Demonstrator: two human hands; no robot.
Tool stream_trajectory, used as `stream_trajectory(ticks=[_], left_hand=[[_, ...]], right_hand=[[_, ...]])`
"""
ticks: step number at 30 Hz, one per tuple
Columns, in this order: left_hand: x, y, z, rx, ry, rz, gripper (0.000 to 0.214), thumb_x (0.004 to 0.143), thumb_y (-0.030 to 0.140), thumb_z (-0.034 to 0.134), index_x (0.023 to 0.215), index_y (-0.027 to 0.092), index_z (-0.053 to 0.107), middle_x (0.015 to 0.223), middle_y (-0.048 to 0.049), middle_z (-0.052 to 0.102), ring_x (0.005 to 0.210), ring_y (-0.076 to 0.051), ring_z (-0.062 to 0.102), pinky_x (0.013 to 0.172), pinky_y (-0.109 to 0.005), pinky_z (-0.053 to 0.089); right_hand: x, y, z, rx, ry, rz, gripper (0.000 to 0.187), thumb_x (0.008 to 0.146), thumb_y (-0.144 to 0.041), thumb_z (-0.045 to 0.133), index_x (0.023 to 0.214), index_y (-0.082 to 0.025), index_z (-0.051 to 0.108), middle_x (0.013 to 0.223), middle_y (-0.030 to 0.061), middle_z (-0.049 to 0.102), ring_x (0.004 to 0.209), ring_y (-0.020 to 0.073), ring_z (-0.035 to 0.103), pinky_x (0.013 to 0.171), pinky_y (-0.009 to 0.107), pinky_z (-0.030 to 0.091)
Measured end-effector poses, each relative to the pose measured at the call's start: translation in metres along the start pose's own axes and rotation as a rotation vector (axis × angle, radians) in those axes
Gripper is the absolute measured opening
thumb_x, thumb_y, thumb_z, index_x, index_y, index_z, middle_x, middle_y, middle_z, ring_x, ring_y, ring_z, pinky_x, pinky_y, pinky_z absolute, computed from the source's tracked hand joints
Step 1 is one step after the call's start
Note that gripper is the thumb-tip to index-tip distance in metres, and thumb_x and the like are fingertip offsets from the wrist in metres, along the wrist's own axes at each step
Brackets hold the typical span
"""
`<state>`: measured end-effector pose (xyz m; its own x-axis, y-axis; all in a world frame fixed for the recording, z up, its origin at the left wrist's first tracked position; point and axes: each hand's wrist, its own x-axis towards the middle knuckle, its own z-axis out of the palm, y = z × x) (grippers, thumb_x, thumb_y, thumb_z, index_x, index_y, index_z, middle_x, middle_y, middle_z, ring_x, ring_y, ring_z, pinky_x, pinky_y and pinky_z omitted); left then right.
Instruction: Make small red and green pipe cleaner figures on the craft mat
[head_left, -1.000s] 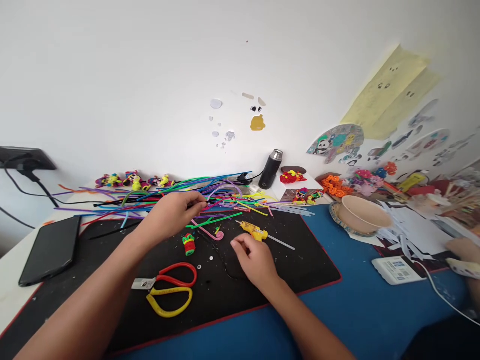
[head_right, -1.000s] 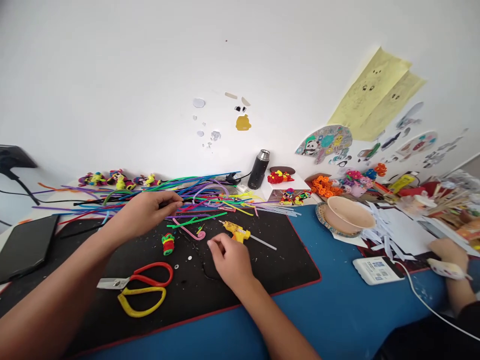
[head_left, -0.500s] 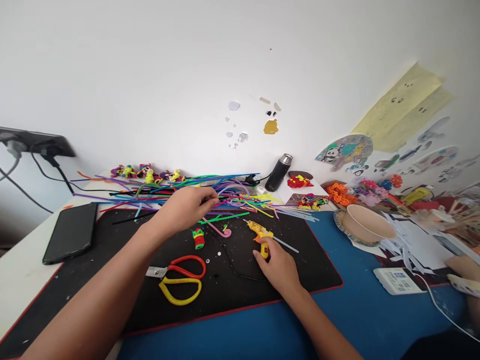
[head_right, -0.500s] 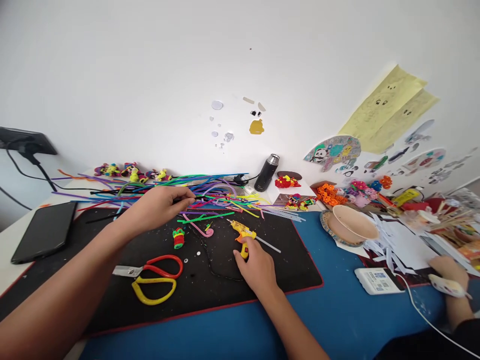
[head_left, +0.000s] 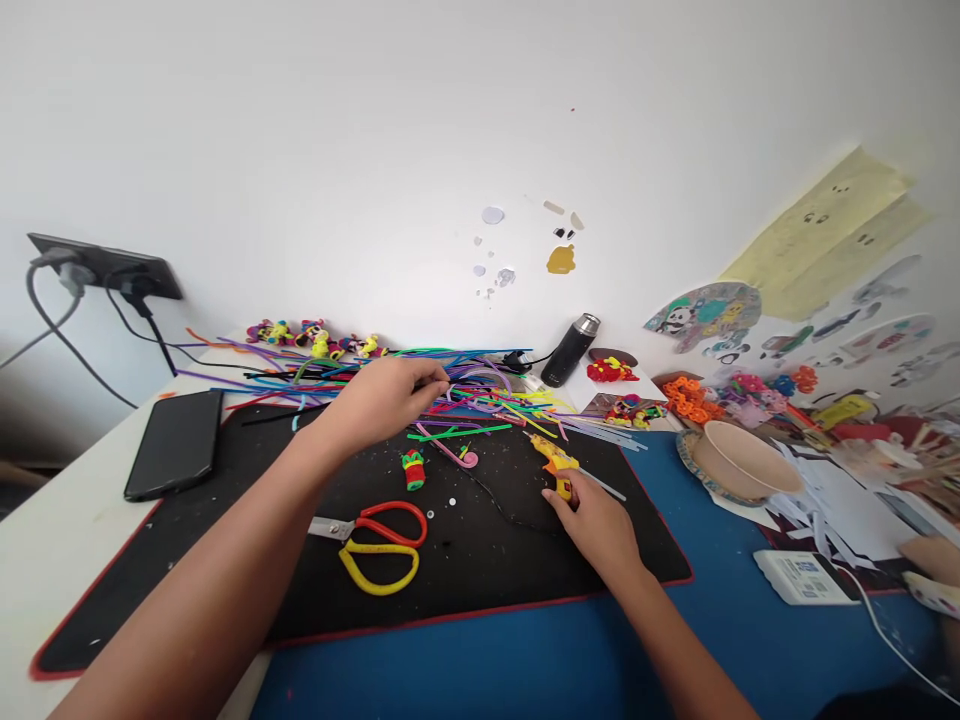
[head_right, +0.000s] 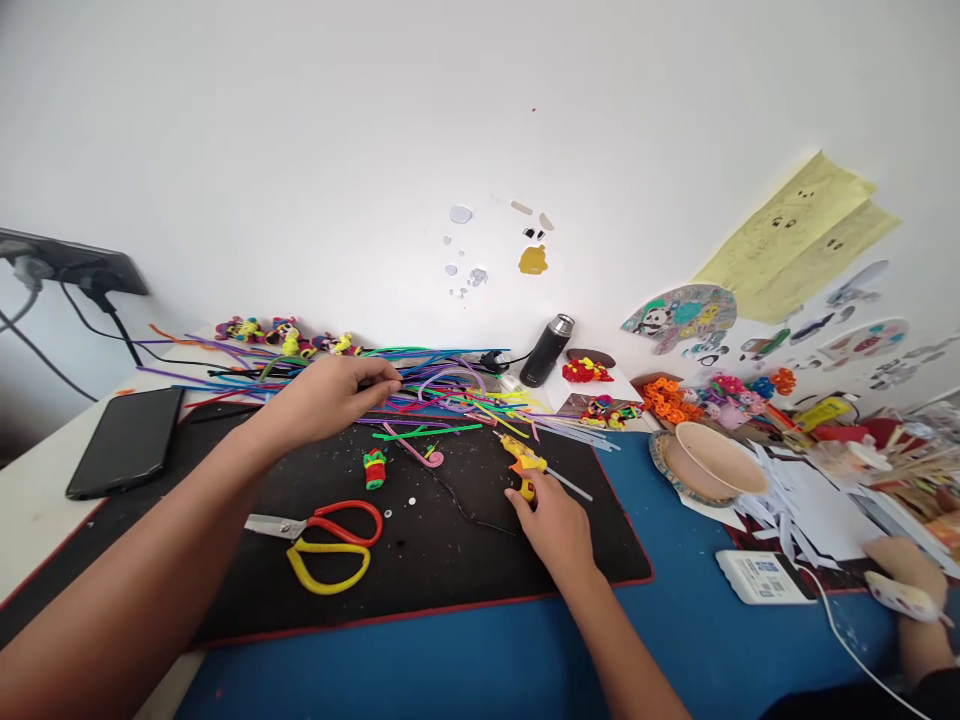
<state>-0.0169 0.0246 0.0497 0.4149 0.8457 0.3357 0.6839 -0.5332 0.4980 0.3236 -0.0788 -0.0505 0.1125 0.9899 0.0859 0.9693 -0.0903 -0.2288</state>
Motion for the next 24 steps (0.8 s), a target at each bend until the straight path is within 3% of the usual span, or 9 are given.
stream_trajectory(ticks=[3, 5, 9, 12, 14, 18, 24], left_hand=[[0.0, 0.0, -0.001, -0.016, 0.018, -0.008, 0.032, 0.096, 0.04, 0.051, 0.097, 0.02, 0.077, 0.074, -0.0023, 0.074, 0.066, -0.02, 0.062, 0.062, -0.028, 0.037], [0.0, 0.0, -0.001, -0.023, 0.022, -0.006, 0.031, 0.096, 0.038, 0.051, 0.098, 0.02, 0.077, 0.074, -0.0021, 0.073, 0.066, -0.019, 0.062, 0.062, -0.028, 0.037], [-0.001, 0.0, 0.0, -0.027, 0.021, 0.023, 0.029, 0.096, 0.035, 0.052, 0.096, 0.019, 0.077, 0.071, -0.0018, 0.072, 0.065, -0.019, 0.061, 0.061, -0.028, 0.035], [-0.003, 0.001, -0.001, -0.021, 0.021, 0.039, 0.028, 0.096, 0.034, 0.053, 0.095, 0.02, 0.077, 0.071, -0.0018, 0.072, 0.064, -0.018, 0.06, 0.061, -0.028, 0.035], [-0.004, 0.001, -0.003, -0.01, 0.023, 0.048, 0.028, 0.097, 0.034, 0.053, 0.095, 0.02, 0.077, 0.072, -0.0017, 0.072, 0.064, -0.018, 0.06, 0.061, -0.027, 0.034], [-0.004, 0.001, -0.005, 0.01, 0.028, 0.063, 0.027, 0.097, 0.033, 0.053, 0.092, 0.02, 0.076, 0.069, -0.0012, 0.07, 0.061, -0.017, 0.057, 0.06, -0.027, 0.033], [-0.003, 0.003, -0.005, 0.02, 0.019, 0.082, 0.027, 0.097, 0.033, 0.053, 0.093, 0.019, 0.076, 0.072, -0.0025, 0.072, 0.063, -0.018, 0.059, 0.059, -0.028, 0.033]], right_hand=[[-0.012, -0.018, -0.006, 0.106, -0.025, -0.111, 0.032, 0.1, -0.048, 0.057, 0.115, -0.025, 0.073, 0.086, 0.004, 0.072, 0.075, 0.0224, 0.069, 0.067, 0.032, 0.046], [-0.022, -0.039, -0.007, 0.21, -0.115, -0.257, 0.029, 0.101, -0.045, 0.058, 0.115, -0.024, 0.074, 0.081, 0.0022, 0.071, 0.073, 0.0208, 0.068, 0.071, 0.032, 0.048], [-0.036, -0.094, -0.003, 0.216, -0.227, -0.524, 0.027, 0.1, -0.042, 0.066, 0.117, -0.022, 0.074, 0.092, 0.0061, 0.075, 0.083, 0.0229, 0.07, 0.075, 0.032, 0.05], [-0.038, -0.132, 0.006, 0.148, -0.26, -0.705, 0.037, 0.098, -0.041, 0.071, 0.128, -0.02, 0.069, 0.108, 0.0093, 0.075, 0.102, 0.0275, 0.068, 0.082, 0.035, 0.052], [-0.037, -0.151, 0.013, 0.076, -0.282, -0.789, 0.043, 0.096, -0.042, 0.074, 0.13, -0.018, 0.066, 0.11, 0.0102, 0.073, 0.102, 0.0283, 0.066, 0.085, 0.038, 0.052], [-0.038, -0.171, 0.024, -0.032, -0.273, -0.812, 0.03, 0.097, -0.034, 0.071, 0.121, -0.017, 0.068, 0.105, 0.0091, 0.07, 0.099, 0.0284, 0.065, 0.083, 0.039, 0.053], [-0.038, -0.177, 0.033, -0.097, -0.32, -0.773, 0.018, 0.098, -0.02, 0.059, 0.114, -0.015, 0.067, 0.105, 0.0092, 0.07, 0.077, 0.0236, 0.071, 0.065, 0.034, 0.05]])
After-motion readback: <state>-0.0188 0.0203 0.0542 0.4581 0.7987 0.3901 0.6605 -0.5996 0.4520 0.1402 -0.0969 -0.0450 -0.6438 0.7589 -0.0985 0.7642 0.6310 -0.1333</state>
